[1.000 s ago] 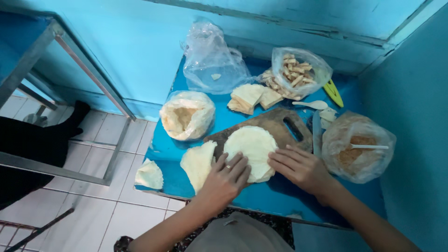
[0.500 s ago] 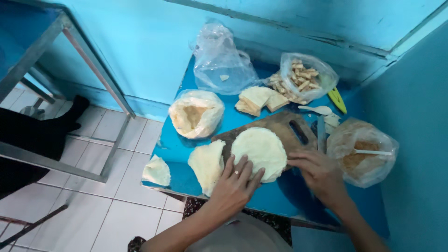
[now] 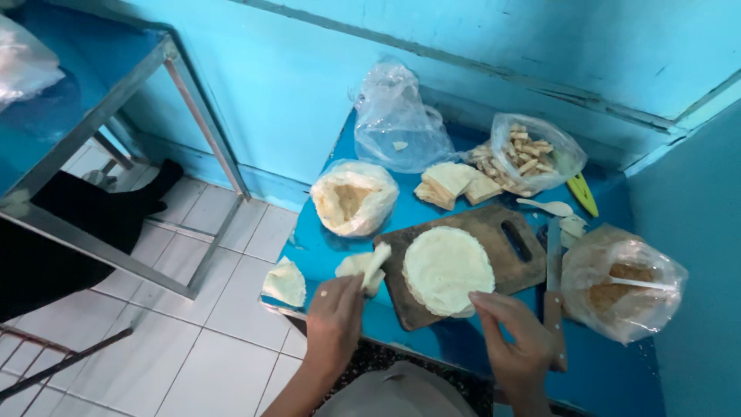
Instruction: The person tears pieces from a large round white flat cake, presses a piece flat on a cutting board, cuts it with a knife into smaller pieces, and stacks the cut pieces on the table with other prepared pieces.
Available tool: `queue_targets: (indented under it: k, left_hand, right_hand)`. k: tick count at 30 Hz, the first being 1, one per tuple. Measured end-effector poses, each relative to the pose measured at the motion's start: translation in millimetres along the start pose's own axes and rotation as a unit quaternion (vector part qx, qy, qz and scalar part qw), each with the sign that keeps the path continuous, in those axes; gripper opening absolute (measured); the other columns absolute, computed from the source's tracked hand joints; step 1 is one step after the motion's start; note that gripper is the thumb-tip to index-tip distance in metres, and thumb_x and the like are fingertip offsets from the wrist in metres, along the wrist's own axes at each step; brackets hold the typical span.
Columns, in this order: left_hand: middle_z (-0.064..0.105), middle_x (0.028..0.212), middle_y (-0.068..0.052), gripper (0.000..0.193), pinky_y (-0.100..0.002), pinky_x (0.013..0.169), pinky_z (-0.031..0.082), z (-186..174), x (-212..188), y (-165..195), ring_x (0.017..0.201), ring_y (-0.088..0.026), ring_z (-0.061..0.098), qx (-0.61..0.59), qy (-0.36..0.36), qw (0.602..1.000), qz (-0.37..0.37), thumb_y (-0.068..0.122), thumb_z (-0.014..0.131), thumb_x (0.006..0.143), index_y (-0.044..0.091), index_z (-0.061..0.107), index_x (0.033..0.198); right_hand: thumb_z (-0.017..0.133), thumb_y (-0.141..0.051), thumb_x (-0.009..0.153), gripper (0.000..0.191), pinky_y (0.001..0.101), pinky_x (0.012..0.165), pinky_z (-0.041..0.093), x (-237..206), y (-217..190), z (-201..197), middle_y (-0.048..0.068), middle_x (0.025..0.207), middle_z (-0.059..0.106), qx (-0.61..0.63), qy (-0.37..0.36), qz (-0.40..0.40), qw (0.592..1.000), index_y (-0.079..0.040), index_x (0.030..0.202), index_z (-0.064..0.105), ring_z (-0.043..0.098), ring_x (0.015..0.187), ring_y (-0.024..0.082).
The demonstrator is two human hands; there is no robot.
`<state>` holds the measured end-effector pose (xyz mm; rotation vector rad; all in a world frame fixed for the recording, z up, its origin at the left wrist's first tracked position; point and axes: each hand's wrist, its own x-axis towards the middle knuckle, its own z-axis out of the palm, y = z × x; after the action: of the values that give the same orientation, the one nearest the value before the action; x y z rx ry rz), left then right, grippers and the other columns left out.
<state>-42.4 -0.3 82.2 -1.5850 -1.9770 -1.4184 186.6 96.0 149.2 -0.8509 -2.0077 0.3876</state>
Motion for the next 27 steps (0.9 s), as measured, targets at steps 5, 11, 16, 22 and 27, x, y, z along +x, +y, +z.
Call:
queue_targets:
  k: [5, 11, 16, 22, 27]
  left_hand:
    - [0.076, 0.106, -0.013, 0.032, -0.033, 0.081, 0.056, -9.2, 18.7, -16.7, 0.092, -0.024, 0.071, -0.452, -0.009, 0.828, -0.331, 0.023, 0.062, 0.104, -0.005, 0.074, 0.117]
    - [0.07, 0.125, -0.017, 0.067, -0.037, 0.09, 0.058, -10.6, 31.2, 15.7, 0.108, -0.027, 0.07, -0.759, -0.119, 0.448, -0.457, 0.049, 0.058, 0.095, -0.005, 0.059, 0.134]
    - [0.063, 0.138, -0.015, 0.07, -0.043, 0.099, 0.056, 3.5, 19.8, 46.2, 0.121, -0.03, 0.065, -0.798, -0.187, 0.434, -0.375, 0.044, 0.065, 0.094, 0.0, 0.048, 0.146]
    - [0.07, 0.127, -0.008, 0.055, -0.03, 0.097, 0.052, 26.9, -3.6, 44.2, 0.113, -0.014, 0.064, -0.626, -0.229, 0.671, -0.324, 0.024, 0.071, 0.097, -0.001, 0.058, 0.143]
    - [0.075, 0.109, -0.009, 0.037, -0.031, 0.085, 0.054, 42.4, -14.1, 30.7, 0.093, -0.013, 0.068, -0.736, -0.216, 0.534, -0.355, 0.024, 0.061, 0.113, -0.01, 0.068, 0.126]
  right_hand:
    - [0.071, -0.002, 0.092, 0.018, 0.0316, 0.083, 0.06, 2.9, 0.3, 8.2, 0.01, 0.104, 0.08, 0.133, -0.064, 0.074, 0.986, -0.003, 0.11, 0.076, 0.077, 0.096, 0.02]
    - [0.064, -0.005, 0.094, 0.053, 0.0358, 0.092, 0.056, 3.0, 5.6, 30.1, 0.014, 0.125, 0.072, 0.543, -0.179, 0.251, 0.781, -0.004, 0.147, 0.054, 0.069, 0.113, 0.022]
    - [0.069, 0.008, 0.085, 0.056, 0.0335, 0.094, 0.053, -0.4, 16.1, 33.1, 0.012, 0.125, 0.069, 0.454, -0.053, 0.253, 0.853, 0.001, 0.139, 0.058, 0.065, 0.111, 0.018]
    - [0.068, 0.01, 0.089, 0.041, 0.0312, 0.092, 0.057, 7.2, 9.9, 13.7, 0.013, 0.122, 0.071, 0.418, -0.034, 0.199, 0.886, 0.003, 0.13, 0.063, 0.068, 0.11, 0.017]
    - [0.07, 0.004, 0.088, 0.042, 0.0306, 0.088, 0.058, 31.1, -4.3, 10.2, 0.012, 0.118, 0.072, 0.403, -0.098, 0.233, 0.88, -0.001, 0.13, 0.065, 0.07, 0.106, 0.016]
